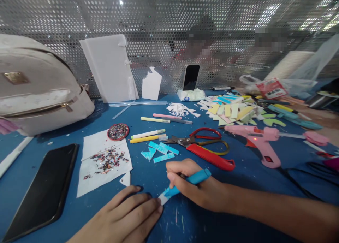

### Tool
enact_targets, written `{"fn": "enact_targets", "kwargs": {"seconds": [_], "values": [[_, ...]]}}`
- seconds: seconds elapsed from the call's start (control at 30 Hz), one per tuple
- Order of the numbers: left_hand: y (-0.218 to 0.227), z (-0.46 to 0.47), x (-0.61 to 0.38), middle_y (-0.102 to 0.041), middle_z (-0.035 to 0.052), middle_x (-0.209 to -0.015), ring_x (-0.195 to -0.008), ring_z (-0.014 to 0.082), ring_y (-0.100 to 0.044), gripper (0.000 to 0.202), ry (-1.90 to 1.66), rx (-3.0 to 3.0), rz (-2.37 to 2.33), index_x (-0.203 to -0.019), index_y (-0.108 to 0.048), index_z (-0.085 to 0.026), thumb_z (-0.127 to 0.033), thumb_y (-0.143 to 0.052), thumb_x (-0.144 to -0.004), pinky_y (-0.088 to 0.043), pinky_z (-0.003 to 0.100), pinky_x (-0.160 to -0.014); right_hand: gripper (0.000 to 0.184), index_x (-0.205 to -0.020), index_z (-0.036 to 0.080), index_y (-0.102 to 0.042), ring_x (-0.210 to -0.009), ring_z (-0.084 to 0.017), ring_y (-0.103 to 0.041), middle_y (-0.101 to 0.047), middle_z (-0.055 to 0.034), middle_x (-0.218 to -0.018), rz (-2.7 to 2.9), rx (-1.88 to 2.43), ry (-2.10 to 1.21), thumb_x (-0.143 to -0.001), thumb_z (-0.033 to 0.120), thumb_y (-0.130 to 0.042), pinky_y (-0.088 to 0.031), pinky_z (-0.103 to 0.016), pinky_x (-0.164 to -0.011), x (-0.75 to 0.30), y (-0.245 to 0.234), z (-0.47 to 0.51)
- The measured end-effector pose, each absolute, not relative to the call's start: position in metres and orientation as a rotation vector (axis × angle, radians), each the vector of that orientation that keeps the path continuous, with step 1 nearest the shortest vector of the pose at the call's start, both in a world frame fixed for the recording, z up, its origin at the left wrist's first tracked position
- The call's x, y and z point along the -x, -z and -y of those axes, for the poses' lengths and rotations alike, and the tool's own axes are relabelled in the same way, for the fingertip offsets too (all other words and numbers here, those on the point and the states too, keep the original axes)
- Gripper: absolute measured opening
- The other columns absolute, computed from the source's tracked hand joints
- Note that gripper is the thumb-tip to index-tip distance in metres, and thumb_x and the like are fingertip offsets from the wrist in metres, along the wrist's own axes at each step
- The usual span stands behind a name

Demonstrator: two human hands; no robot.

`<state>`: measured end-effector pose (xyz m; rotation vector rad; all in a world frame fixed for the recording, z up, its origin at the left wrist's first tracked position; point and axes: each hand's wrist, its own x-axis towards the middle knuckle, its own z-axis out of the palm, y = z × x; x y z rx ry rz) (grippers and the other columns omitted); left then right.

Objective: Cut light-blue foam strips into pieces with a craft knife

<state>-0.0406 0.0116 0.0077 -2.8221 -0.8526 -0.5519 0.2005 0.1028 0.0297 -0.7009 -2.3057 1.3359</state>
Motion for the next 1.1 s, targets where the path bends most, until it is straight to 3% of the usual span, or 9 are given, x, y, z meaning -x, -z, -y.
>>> {"fn": "enact_targets", "kwargs": {"seconds": [0.33, 0.6, 0.8, 0.97, 1.1], "values": [[0.006, -0.01, 0.037, -0.066, -0.0044, -0.127, -0.12, 0.0087, -0.057, 0.04, 0.77, 2.738, 0.863, -0.128, -0.065, -0.021, -0.023, -0.03, -0.11, -0.018, 0.03, -0.124, 0.037, -0.066, 0.022, -0.03, -0.058, -0.012, -0.041, -0.042, 0.0036, -0.061, 2.322, 0.699, -1.351, -0.1, 0.034, -0.036, -0.032, -0.026, -0.055, -0.201, -0.031, -0.103], [-0.015, -0.011, 0.042, -0.061, -0.0077, -0.136, -0.125, 0.0081, -0.054, 0.036, 0.416, 2.849, 0.851, -0.139, -0.056, -0.022, -0.025, -0.035, -0.109, -0.012, 0.028, -0.124, 0.036, -0.065, 0.022, -0.03, -0.058, -0.012, -0.04, -0.042, 0.0039, -0.061, 2.318, 0.704, -1.357, -0.099, 0.033, -0.037, -0.032, -0.026, -0.056, -0.202, -0.031, -0.102], [-0.006, -0.014, 0.037, -0.068, -0.0075, -0.125, -0.117, 0.0083, -0.058, 0.041, 0.732, 2.744, 0.862, -0.126, -0.066, -0.022, -0.024, -0.028, -0.11, -0.014, 0.029, -0.124, 0.038, -0.064, 0.022, -0.028, -0.055, -0.011, -0.037, -0.038, 0.0048, -0.059, 2.304, 0.691, -1.396, -0.099, 0.034, -0.037, -0.03, -0.026, -0.054, -0.202, -0.033, -0.102], [-0.014, -0.011, 0.042, -0.062, -0.0074, -0.134, -0.124, 0.0085, -0.055, 0.036, 0.449, 2.843, 0.843, -0.137, -0.058, -0.022, -0.025, -0.036, -0.109, -0.013, 0.028, -0.124, 0.036, -0.064, 0.021, -0.032, -0.056, -0.011, -0.04, -0.04, 0.0045, -0.059, 2.262, 0.698, -1.423, -0.098, 0.032, -0.039, -0.032, -0.026, -0.055, -0.201, -0.036, -0.101], [-0.015, -0.009, 0.043, -0.062, -0.0066, -0.135, -0.125, 0.0076, -0.054, 0.037, 0.45, 2.852, 0.878, -0.139, -0.055, -0.022, -0.026, -0.035, -0.109, -0.017, 0.027, -0.124, 0.032, -0.066, 0.02, -0.038, -0.059, -0.012, -0.044, -0.044, 0.0035, -0.062, 2.219, 0.74, -1.388, -0.097, 0.029, -0.04, -0.034, -0.026, -0.057, -0.199, -0.034, -0.101]]}}
